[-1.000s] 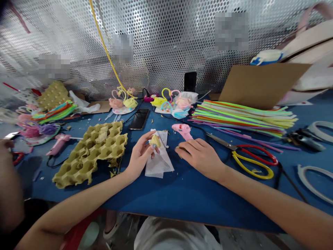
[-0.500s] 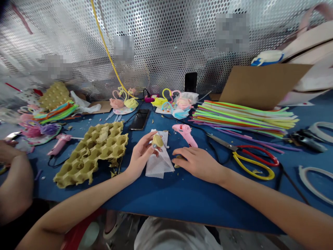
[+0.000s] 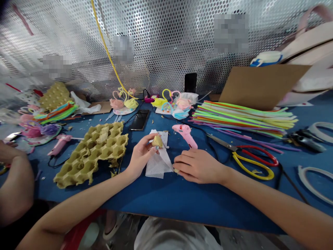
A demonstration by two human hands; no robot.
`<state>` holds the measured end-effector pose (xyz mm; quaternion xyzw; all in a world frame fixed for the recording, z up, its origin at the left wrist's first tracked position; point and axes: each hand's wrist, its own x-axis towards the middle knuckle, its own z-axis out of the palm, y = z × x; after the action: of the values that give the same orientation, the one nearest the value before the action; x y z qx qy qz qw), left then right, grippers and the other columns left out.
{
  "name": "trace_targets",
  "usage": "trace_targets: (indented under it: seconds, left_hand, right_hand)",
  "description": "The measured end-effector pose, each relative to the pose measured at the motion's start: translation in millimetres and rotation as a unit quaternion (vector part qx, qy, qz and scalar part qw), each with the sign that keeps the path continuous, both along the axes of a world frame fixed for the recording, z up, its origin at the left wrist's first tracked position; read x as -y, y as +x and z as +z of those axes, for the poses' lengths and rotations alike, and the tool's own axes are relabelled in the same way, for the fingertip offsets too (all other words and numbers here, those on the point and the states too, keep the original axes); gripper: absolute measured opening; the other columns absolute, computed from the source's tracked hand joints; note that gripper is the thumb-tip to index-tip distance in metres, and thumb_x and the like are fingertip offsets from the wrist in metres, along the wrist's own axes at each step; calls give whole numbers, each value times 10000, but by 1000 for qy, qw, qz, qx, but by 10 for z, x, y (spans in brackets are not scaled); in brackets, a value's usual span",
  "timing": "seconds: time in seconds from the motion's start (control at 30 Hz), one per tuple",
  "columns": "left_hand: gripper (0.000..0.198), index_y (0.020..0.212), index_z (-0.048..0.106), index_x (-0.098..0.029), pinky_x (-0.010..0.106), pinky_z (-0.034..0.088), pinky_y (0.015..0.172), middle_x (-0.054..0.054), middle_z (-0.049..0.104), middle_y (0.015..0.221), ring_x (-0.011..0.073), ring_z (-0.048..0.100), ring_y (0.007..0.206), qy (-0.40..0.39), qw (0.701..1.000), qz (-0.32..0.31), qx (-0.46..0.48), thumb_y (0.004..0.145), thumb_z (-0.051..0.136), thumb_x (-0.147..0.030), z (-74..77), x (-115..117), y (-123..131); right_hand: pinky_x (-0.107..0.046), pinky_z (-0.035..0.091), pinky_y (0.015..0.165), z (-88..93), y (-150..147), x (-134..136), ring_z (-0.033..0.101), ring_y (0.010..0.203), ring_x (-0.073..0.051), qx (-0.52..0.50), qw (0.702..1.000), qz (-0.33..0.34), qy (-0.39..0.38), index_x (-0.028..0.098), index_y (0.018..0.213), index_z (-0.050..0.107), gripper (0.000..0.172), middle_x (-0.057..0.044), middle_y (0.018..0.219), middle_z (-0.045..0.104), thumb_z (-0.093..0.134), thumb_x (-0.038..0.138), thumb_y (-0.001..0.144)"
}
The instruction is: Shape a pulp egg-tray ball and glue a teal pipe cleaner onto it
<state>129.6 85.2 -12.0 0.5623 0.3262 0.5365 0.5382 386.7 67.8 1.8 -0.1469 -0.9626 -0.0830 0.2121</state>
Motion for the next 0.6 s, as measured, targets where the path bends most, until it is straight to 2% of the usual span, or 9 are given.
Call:
trace_targets:
  seconds: [0.17,0.3,0.4,0.53,0.6]
  left_hand:
    - [378,1200,680,-205,250,579,752,97,672,1235,169,672,940,5,1000,-17,-18,844,775,-289,-5,-1,-10]
    - [387,1199,686,-193,318,584,871,117,692,1231,217,686,1018,11,997,-46,-67,843,777,-315,20,36,-6]
    - [391,1218,683,-194,349,572,928,127,694,1247,240,684,1068,27,993,-51,-101,859,759,-331,28,57,-3]
    - [403,1253,657,-198,345,569,928,129,679,1284,238,683,1085,34,994,-57,-92,879,736,-327,36,55,-6]
    - [402,1259,650,-194,345,565,927,137,668,1303,242,676,1100,39,993,-59,-92,887,724,-327,45,52,-6]
  right_hand:
    - [-311,519,795,9,-6,31,649,880,-177,-61,995,-64,55,180,1136,684,215,-69,1018,733,530,270,1016]
    - [-295,528,767,-14,6,23,655,915,-180,-71,992,-99,28,185,1169,678,225,-76,1012,705,534,181,996]
    - [-317,537,771,-23,3,3,661,906,-188,-52,995,-89,-12,188,1165,674,221,-83,1046,707,535,234,999]
    - [-338,551,745,-24,-6,4,676,907,-209,-21,997,-55,-59,170,1199,652,322,-107,1080,707,547,395,994]
    - [-306,550,711,-31,-16,17,686,906,-193,3,997,-43,-64,179,1173,660,273,-100,1092,710,539,351,999]
